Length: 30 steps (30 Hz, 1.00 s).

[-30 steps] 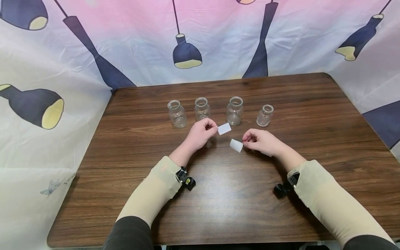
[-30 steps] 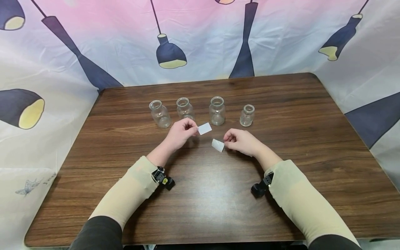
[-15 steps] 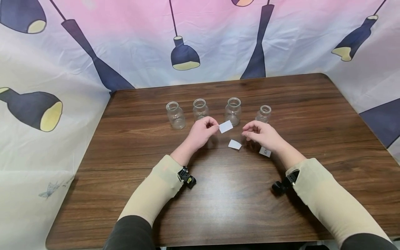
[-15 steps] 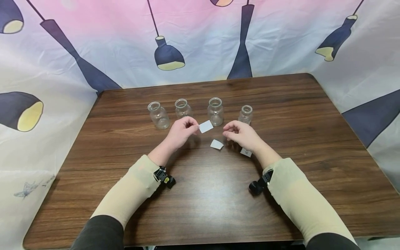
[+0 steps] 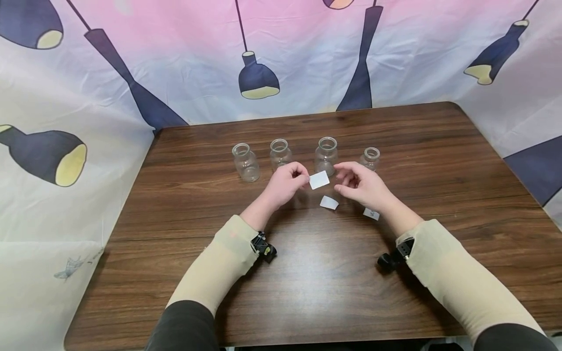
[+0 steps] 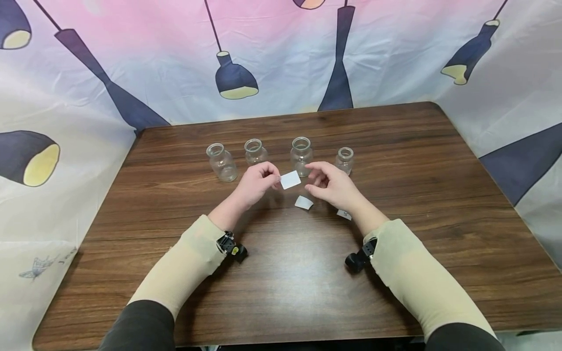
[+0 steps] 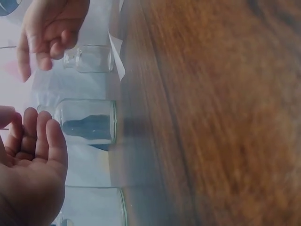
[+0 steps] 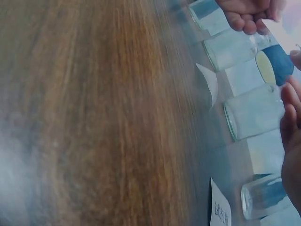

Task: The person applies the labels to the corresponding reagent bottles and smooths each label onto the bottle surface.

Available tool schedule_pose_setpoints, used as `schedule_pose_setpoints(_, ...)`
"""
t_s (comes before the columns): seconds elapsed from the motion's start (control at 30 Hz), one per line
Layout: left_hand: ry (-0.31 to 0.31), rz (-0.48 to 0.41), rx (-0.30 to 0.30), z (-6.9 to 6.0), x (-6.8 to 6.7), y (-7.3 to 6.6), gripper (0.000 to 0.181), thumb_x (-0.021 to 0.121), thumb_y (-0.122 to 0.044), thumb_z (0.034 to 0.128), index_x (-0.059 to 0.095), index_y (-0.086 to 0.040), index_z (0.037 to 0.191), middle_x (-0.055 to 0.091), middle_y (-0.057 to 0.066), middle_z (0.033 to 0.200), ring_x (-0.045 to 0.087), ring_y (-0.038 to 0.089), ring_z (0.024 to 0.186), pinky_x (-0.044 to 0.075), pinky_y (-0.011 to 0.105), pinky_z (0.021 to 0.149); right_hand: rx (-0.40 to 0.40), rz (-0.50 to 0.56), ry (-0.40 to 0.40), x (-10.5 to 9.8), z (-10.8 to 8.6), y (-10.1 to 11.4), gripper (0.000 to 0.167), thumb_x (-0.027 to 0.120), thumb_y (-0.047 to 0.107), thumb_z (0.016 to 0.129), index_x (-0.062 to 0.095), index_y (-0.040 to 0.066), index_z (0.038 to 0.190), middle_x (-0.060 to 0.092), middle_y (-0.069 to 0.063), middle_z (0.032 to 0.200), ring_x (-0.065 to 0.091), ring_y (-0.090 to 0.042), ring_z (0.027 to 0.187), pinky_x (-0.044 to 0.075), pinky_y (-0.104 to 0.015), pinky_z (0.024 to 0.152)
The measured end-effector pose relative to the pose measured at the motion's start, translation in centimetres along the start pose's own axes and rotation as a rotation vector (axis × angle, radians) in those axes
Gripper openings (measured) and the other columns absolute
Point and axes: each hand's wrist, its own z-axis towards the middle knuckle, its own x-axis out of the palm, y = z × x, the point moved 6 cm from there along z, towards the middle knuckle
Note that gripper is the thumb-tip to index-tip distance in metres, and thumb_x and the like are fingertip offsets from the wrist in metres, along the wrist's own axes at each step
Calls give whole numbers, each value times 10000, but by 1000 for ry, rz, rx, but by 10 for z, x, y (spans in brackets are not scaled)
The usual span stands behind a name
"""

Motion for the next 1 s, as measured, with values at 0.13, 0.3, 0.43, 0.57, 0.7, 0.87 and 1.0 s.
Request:
schedule_pose_setpoints(0.13,-8,39,5,0,2,0,55,544,-44,844,570,-26,799,606,184,769,580,275,721,459,248,627,-83,-77,-44,-1,1,8,424,760,10,744,602,22,1137,530,-153,919,488,-149,731,425,-202,616)
schedule_pose_setpoints(0.3,-7,41,8,2,4,1,50,548,-42,847,572,-23,808,610,190,775,583,286,731,455,231,619,-177,-143,-51,4,2,17,444,785,6,704,616,22,1114,512,-94,898,459,-123,709,409,-207,599)
schedule_pose_setpoints(0.43,1,39,18,3,6,0,49,544,-41,847,571,-20,812,613,215,796,588,301,745,457,235,619,-229,-192,-35,10,2,21,473,791,11,696,606,8,1130,506,-92,938,446,-120,704,399,-217,593)
schedule_pose_setpoints(0.57,11,42,29,3,8,-1,53,539,-43,845,572,-27,807,614,205,796,587,284,739,453,238,617,-260,-240,-13,16,4,24,489,791,24,701,596,-10,1148,484,-129,942,442,-133,727,414,-228,608)
schedule_pose_setpoints(0.7,21,38,33,2,9,-3,52,534,-37,834,575,-27,803,610,176,777,582,284,736,451,234,618,-276,-267,-17,18,4,26,487,797,26,695,598,-15,1138,482,-142,925,452,-143,764,455,-244,637)
schedule_pose_setpoints(0.87,23,26,38,2,11,-3,51,539,-26,830,583,-20,806,604,157,755,574,263,717,464,255,624,-282,-281,-27,20,3,27,464,806,31,691,613,-5,1112,478,-115,893,460,-144,761,478,-260,656)
schedule_pose_setpoints(1.0,45,47,49,1,14,-6,48,545,-36,837,589,-24,822,604,87,735,573,176,698,480,258,631,-290,-290,-28,22,3,28,426,802,36,697,625,8,1083,487,-94,882,488,-152,752,473,-251,658)
